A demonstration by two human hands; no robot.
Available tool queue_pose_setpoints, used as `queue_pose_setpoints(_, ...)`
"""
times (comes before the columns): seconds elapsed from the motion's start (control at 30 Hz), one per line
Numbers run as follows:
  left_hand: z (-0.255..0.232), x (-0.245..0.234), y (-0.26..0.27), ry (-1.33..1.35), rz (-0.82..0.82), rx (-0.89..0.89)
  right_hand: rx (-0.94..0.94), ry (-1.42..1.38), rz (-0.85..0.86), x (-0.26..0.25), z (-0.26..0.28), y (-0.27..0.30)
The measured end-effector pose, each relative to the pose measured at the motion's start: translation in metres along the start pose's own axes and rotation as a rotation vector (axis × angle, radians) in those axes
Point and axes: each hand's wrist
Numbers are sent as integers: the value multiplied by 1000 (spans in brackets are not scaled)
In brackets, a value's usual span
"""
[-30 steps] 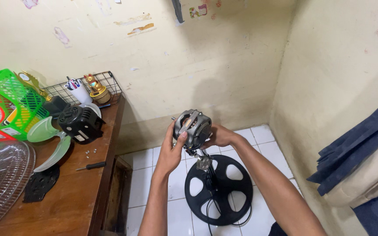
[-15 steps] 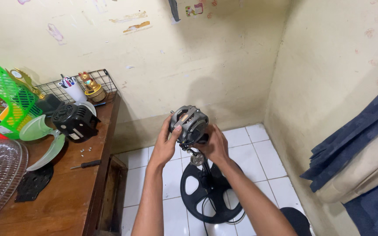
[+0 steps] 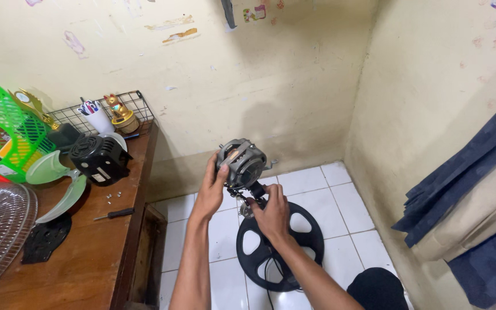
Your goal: The person disassembles a standing fan motor by removing screws and detaching the motor housing. They then reassemble the motor, securing the housing with screws using a screwdriver.
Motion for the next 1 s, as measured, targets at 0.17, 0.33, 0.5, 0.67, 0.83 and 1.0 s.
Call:
queue_pose_setpoints(0.17,2,-6,0,-41,6,-66,-260,99,251,-32,-16,-27)
queue_pose_setpoints(0.33,10,7,-5,-41,6,-2,-238,-82,414,-46,-20,-46)
queue_pose_setpoints(0.5,22,19,-14,41,-35,81,-227,66,318,-41,-20,-34)
queue_pose_setpoints(0.67,25,16,-16,82,-63,-38,-159,122,297,-33,-17,-26)
queue_pose_setpoints(0.83,27,13,-22,183,-57,8,-165,127,258,-25,-14,-18)
queue_pose_setpoints(1.0,29,13,-31,253,-60,1,-176,130,190,-19,-10,-11)
Point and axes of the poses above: each hand's wrist, its own y-axis away from the middle knuckle, its own x-axis out of the palm, z = x × y, and after that the axes turned 8 degrees about y, right-handed
